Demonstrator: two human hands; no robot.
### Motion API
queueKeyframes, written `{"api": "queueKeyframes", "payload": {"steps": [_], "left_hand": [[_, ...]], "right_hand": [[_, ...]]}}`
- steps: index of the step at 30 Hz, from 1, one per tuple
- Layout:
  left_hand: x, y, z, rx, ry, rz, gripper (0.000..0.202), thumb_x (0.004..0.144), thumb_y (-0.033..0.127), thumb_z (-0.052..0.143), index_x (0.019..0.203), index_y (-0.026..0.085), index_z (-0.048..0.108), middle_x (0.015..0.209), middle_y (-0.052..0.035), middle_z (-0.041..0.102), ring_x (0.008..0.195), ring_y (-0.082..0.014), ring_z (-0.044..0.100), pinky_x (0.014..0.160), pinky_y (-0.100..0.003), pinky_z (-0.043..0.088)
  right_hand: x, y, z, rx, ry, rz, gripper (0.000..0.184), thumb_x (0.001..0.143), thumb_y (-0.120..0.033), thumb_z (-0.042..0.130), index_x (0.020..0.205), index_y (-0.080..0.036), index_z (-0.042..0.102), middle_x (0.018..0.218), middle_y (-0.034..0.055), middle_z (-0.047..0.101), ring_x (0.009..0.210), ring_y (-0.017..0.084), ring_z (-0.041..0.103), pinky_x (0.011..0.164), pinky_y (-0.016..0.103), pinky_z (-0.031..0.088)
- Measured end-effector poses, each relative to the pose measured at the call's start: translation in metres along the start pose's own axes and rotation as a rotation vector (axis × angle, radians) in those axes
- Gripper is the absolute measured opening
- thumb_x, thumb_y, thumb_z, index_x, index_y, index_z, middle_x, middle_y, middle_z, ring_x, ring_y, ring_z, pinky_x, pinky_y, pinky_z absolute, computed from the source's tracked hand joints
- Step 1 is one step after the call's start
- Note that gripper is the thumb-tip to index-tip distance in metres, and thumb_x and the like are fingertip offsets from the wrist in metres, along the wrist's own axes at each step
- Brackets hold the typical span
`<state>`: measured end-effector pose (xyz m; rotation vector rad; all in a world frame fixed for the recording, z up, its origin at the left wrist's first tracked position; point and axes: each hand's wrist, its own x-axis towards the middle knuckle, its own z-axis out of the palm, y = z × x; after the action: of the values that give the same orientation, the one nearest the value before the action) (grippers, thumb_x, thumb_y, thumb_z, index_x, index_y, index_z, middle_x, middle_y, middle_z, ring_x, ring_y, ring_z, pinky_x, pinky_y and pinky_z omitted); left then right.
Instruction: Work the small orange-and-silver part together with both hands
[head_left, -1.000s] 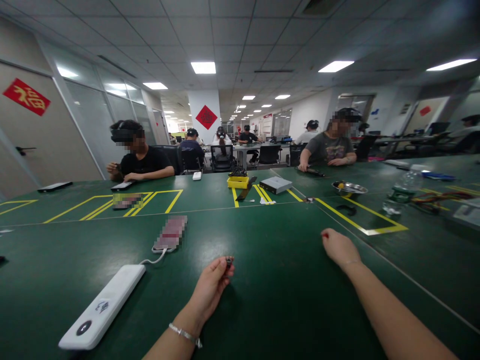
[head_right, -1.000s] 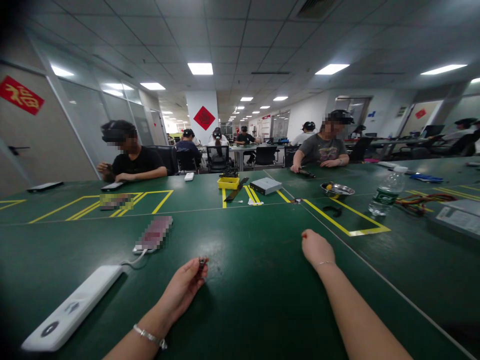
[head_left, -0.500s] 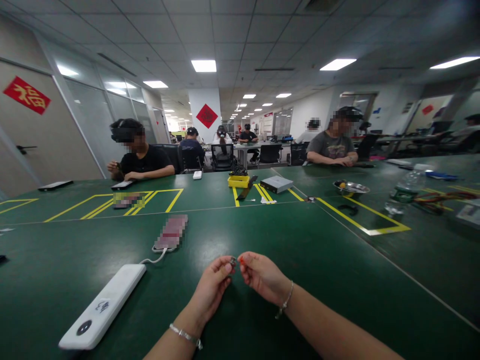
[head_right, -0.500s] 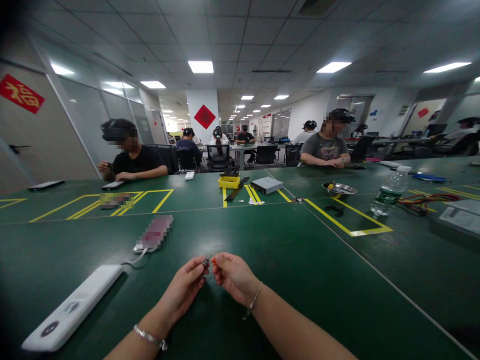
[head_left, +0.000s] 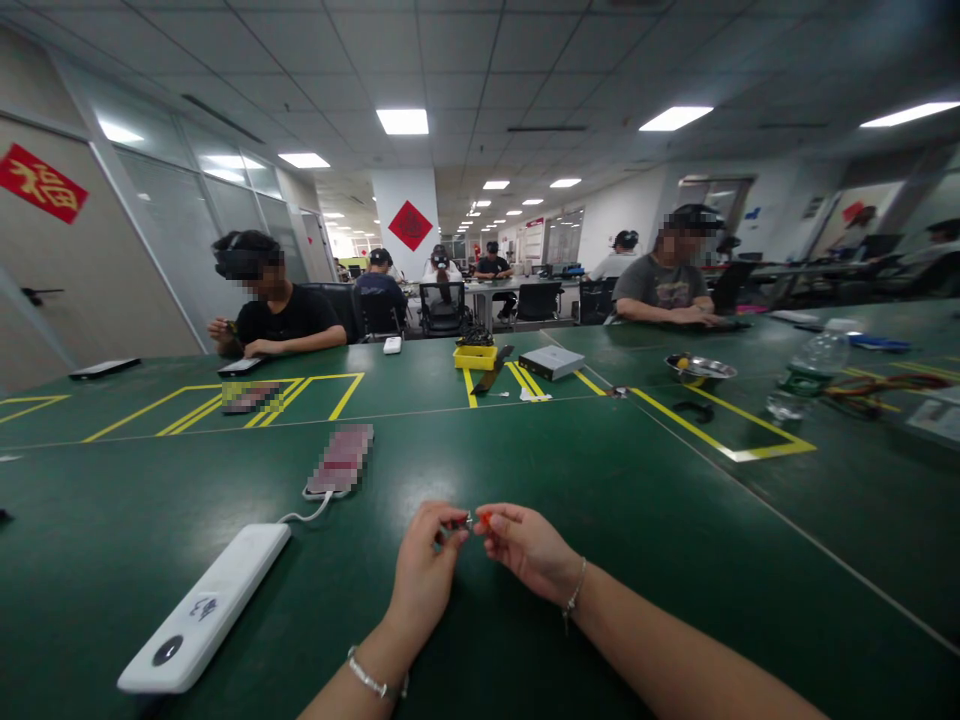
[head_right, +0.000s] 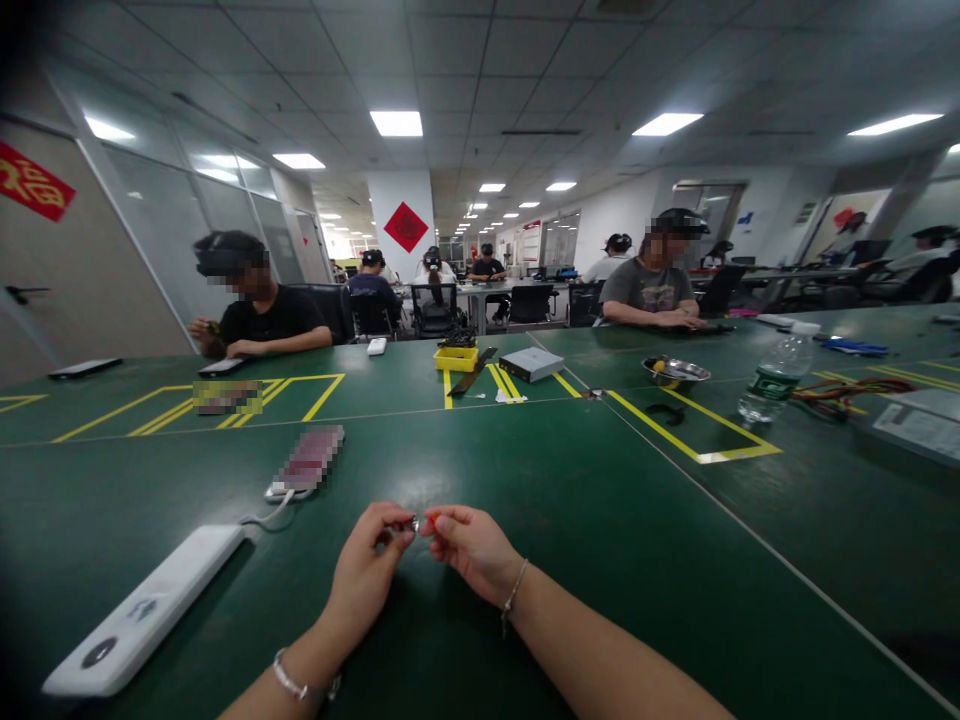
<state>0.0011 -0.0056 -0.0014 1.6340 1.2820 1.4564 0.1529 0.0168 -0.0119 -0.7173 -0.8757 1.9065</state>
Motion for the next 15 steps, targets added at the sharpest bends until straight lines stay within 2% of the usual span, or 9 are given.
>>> {"api": "queueKeyframes", "payload": {"steps": [3,5,9,13,15], "left_hand": [[-0.0029,0.0031,0.0010,0.075,-0.022,0.088,0.014,0.066,0.016,0.055,0.077,0.022,0.061,0.080,-0.0021,0.056,0.074,-0.0169,0.051,0.065,-0.027,0.039],[-0.0040,0.0034,0.0014,0.102,-0.035,0.088,0.014,0.067,0.017,0.055,0.079,0.022,0.061,0.079,-0.0019,0.057,0.074,-0.0173,0.051,0.066,-0.027,0.039],[-0.0035,0.0036,0.0010,0.047,-0.073,-0.044,0.014,0.074,0.030,0.051,0.078,0.021,0.061,0.073,-0.0015,0.059,0.070,-0.0175,0.053,0.065,-0.026,0.038],[-0.0009,0.0058,0.0000,-0.056,-0.118,-0.174,0.034,0.076,0.045,0.044,0.059,0.019,0.058,0.055,0.0004,0.053,0.056,-0.0149,0.048,0.058,-0.024,0.036],[0.0004,0.0060,0.0002,-0.100,-0.149,-0.212,0.037,0.076,0.046,0.043,0.058,0.018,0.057,0.053,0.0011,0.052,0.052,-0.0134,0.046,0.055,-0.023,0.035]], "right_hand": [[-0.0002,0.0007,0.0005,0.000,0.015,-0.015,0.029,0.064,-0.034,0.066,0.081,-0.011,0.059,0.064,0.0011,0.058,0.056,0.007,0.051,0.056,0.022,0.039],[-0.0001,0.0006,0.0000,0.007,0.028,-0.023,0.028,0.061,-0.030,0.069,0.081,-0.012,0.059,0.066,0.0008,0.058,0.057,0.007,0.051,0.058,0.022,0.039],[0.0002,0.0002,-0.0010,-0.008,0.064,-0.066,0.029,0.053,-0.019,0.073,0.078,-0.014,0.060,0.076,0.0019,0.060,0.060,0.007,0.052,0.062,0.024,0.040],[0.0002,0.0001,0.0009,-0.033,0.093,-0.091,0.030,0.053,-0.022,0.073,0.080,-0.013,0.060,0.076,0.0027,0.060,0.059,0.007,0.050,0.062,0.024,0.040],[-0.0002,0.0003,0.0025,-0.054,0.096,-0.088,0.031,0.054,-0.024,0.073,0.080,-0.013,0.059,0.074,0.0021,0.060,0.058,0.007,0.049,0.060,0.024,0.039]]}}
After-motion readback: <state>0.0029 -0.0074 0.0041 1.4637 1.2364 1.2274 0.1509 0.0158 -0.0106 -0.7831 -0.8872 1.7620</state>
